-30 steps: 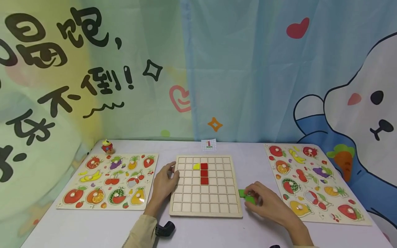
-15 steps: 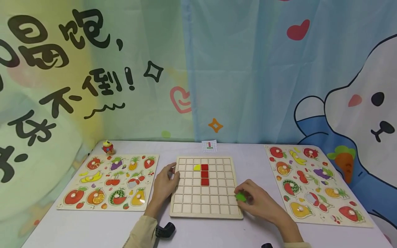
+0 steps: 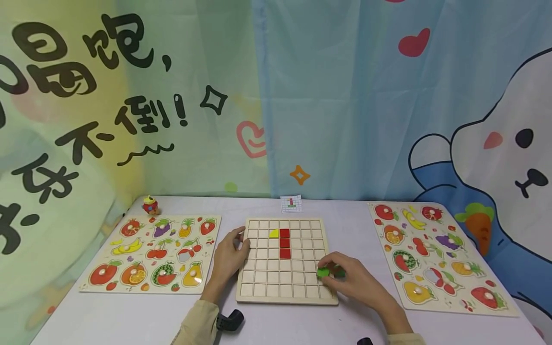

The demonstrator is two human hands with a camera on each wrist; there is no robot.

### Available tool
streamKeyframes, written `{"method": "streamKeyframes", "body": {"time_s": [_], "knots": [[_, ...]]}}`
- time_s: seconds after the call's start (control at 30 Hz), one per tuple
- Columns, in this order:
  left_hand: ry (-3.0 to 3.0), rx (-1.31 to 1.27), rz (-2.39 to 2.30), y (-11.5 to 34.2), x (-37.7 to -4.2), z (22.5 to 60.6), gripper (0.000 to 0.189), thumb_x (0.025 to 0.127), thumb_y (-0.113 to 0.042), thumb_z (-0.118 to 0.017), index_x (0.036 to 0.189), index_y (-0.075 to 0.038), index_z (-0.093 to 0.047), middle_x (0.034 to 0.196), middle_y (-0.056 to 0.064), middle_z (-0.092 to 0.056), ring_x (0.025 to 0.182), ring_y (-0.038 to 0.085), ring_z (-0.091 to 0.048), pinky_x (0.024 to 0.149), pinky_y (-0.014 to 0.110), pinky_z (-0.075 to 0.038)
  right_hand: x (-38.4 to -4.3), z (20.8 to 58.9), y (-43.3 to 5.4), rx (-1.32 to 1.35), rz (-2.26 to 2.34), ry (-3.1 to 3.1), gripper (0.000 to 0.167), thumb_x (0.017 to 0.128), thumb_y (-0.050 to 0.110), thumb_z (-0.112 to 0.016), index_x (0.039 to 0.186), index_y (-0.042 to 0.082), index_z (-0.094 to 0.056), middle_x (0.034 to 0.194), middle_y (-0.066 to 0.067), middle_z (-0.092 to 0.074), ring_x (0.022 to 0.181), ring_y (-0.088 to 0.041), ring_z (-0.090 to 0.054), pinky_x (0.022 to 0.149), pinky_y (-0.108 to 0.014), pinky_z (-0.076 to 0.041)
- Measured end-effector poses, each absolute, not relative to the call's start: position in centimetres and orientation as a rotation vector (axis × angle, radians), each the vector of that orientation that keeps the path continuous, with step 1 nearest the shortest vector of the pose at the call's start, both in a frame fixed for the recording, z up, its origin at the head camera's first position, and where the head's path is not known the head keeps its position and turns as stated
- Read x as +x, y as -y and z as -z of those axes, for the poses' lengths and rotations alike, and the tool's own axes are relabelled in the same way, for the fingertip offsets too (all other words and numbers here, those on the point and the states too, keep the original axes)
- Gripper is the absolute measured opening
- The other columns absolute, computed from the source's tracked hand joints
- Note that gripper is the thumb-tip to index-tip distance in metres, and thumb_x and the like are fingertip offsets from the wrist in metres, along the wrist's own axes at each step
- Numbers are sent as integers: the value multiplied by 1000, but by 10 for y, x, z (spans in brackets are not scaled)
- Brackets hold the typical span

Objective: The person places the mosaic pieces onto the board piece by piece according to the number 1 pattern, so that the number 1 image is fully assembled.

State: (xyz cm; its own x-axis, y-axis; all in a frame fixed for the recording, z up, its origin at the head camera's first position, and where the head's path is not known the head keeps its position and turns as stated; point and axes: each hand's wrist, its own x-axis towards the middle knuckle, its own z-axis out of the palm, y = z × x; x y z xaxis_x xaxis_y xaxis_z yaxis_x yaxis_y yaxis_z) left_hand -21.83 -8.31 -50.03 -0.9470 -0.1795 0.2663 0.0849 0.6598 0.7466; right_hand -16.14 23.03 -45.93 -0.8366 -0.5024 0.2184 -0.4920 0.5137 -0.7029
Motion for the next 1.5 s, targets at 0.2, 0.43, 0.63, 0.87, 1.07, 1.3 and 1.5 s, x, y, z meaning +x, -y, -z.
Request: {"method": "streamKeyframes", "body": {"time_s": [0.2, 0.43, 0.63, 0.87, 1.07, 1.3, 1.5], "knots": [[2558, 62, 1173, 84, -218, 502, 38, 84, -22, -62, 120, -11, -63, 89, 1, -64, 61, 9, -44, 58, 27, -37, -163, 461, -226, -878, 1317, -2680, 26, 85, 23, -68, 109, 15, -62, 103, 5, -67, 88, -7, -62, 78, -25, -50], [2563, 72, 1166, 83, -218, 501, 38, 84, -22, -62, 120, -11, -63, 89, 1, -64, 63, 10, -47, 59, 28, -39, -167, 464, -220, -836, 1328, -2684, 22, 85, 24, -69, 106, 20, -62, 102, 8, -65, 91, -8, -60, 80, -26, -49], [2571, 77, 1176, 83, -219, 501, 38, 84, -22, -62, 121, -11, -63, 90, 1, -65, 60, 9, -45, 56, 27, -36, -171, 466, -216, -853, 1325, -2692, 24, 84, 21, -70, 106, 16, -63, 102, 7, -64, 85, -6, -56, 75, -24, -48], [2564, 79, 1166, 83, -219, 501, 39, 83, -22, -62, 120, -11, -63, 90, 1, -65, 60, 9, -45, 58, 28, -38, -175, 467, -211, -861, 1291, -2697, 31, 84, 21, -69, 114, 14, -65, 112, 4, -62, 90, -2, -55, 78, -23, -48], [2556, 69, 1168, 82, -217, 499, 38, 84, -21, -62, 120, -10, -63, 90, 2, -65, 63, 10, -47, 59, 29, -40, -177, 465, -204, -848, 1280, -2678, 32, 85, 26, -68, 116, 15, -66, 114, 6, -61, 96, -5, -57, 84, -25, -48], [2555, 69, 1170, 82, -216, 499, 39, 84, -21, -61, 121, -11, -63, 90, 1, -65, 68, 12, -51, 66, 32, -43, -181, 465, -195, -906, 1292, -2642, 31, 87, 24, -66, 116, 14, -64, 113, 2, -62, 93, -4, -56, 81, -25, -49], [2552, 55, 1158, 83, -217, 500, 39, 84, -22, -61, 121, -10, -63, 91, 2, -65, 74, 16, -56, 68, 34, -45, -183, 466, -188, -977, 1314, -2611, 29, 87, 21, -66, 115, 13, -65, 112, -1, -63, 88, -12, -55, 78, -25, -47]]}}
